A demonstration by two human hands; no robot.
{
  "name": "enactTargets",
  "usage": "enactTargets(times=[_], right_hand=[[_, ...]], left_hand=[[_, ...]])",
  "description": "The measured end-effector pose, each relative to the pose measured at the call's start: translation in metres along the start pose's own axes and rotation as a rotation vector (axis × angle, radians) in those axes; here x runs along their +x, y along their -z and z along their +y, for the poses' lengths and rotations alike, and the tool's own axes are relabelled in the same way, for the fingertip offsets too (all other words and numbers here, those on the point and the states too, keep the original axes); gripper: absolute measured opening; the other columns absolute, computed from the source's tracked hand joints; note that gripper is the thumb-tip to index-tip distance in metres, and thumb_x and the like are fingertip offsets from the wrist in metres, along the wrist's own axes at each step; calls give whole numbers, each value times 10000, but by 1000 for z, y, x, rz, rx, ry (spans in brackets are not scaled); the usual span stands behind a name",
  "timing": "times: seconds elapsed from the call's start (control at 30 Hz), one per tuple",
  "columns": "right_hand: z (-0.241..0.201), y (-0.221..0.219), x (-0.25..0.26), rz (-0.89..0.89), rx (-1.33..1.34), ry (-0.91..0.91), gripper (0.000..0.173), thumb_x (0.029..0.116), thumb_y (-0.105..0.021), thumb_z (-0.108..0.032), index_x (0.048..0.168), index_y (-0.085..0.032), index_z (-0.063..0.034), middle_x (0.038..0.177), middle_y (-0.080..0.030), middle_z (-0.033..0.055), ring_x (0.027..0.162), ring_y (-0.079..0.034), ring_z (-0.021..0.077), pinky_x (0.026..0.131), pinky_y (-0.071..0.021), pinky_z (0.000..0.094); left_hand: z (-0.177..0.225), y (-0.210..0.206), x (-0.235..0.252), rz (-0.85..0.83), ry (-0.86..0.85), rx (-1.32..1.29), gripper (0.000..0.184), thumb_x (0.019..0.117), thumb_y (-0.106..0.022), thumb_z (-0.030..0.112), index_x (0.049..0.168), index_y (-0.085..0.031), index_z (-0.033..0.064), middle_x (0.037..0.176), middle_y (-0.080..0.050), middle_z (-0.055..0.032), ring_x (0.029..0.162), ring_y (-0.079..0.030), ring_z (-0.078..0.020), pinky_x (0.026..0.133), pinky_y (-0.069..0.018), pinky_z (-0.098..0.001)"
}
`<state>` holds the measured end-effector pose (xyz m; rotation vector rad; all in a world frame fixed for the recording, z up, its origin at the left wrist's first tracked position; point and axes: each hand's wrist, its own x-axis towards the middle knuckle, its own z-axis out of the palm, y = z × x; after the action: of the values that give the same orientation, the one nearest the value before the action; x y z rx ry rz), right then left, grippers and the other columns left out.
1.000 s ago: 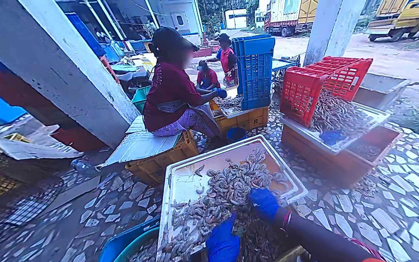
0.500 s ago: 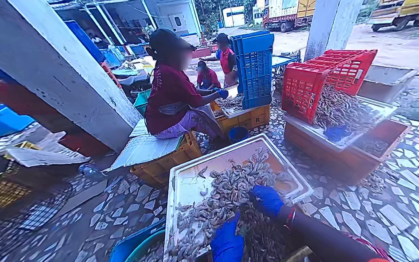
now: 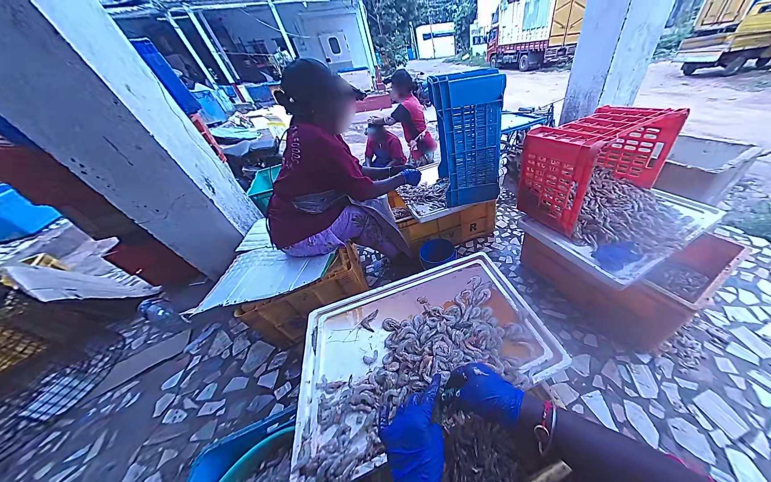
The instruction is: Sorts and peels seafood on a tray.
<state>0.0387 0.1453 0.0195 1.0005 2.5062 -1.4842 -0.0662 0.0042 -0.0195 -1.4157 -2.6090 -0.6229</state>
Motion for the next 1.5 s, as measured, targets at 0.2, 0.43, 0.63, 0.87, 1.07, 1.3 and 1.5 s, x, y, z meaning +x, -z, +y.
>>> enactTargets(times=[0.2,0.43,0.63,0.87,1.07,1.3,1.5], right_hand=[[6,4,5,-20,84,50,300,975,-664,-343,1089,-708,-69,1012,-700,104,938,-658,204,876,-522,449],[0,5,0,-12,-56,85,342,961,-682,-376,1103,-717,-67,1087,-707,144,1053,-651,286,954,-481,529],[-1,2,-6,68,-68,317,296,965,-690,-332,1015,-738,-45,984,-732,100,1009,-664,206,1186,-283,505],[7,11,-6,87,66,187,305,973,-658,-379,1002,-735,-86,950,-714,69,919,-662,181,881,-510,447],[-7,8,-15,38,-59,185,327,1006,-610,-381,1097,-757,-104,1047,-739,98,1018,-678,222,959,-492,488],[-10,14,-24,41,-319,376,306,997,-626,-334,1066,-742,-60,1049,-739,114,1065,-668,250,1137,-344,515],[-9,3,-32,88,-104,518,277,976,-668,-293,975,-737,-24,991,-711,119,1005,-646,227,1009,-443,439]], left_hand=[[-9,-9,1,-9,-97,-9,579,868,-603,38,1332,-700,371,1111,-772,-73,1065,-724,-303,1116,-355,-636],[-5,5,1,-109,188,-502,358,907,-551,-14,1164,-772,104,1192,-742,-113,1192,-663,-263,1111,-430,-502],[-13,11,5,-43,432,-782,267,977,-560,51,1159,-752,84,1154,-751,-70,1118,-688,-154,1046,-506,-400],[-30,11,7,-190,236,-699,698,811,-645,32,1460,-590,281,1458,-606,37,1355,-553,-166,1126,-431,-514],[3,19,-4,-110,43,-386,478,870,-557,-45,1264,-749,145,1220,-740,-136,1191,-673,-332,1093,-418,-589],[1,21,-4,-189,133,-463,345,909,-556,10,1190,-751,49,1203,-727,-182,1198,-660,-336,1102,-438,-537],[2,31,-7,-26,455,-986,233,992,-548,-35,1122,-737,1,1097,-754,-103,1037,-698,-117,988,-538,-320]])
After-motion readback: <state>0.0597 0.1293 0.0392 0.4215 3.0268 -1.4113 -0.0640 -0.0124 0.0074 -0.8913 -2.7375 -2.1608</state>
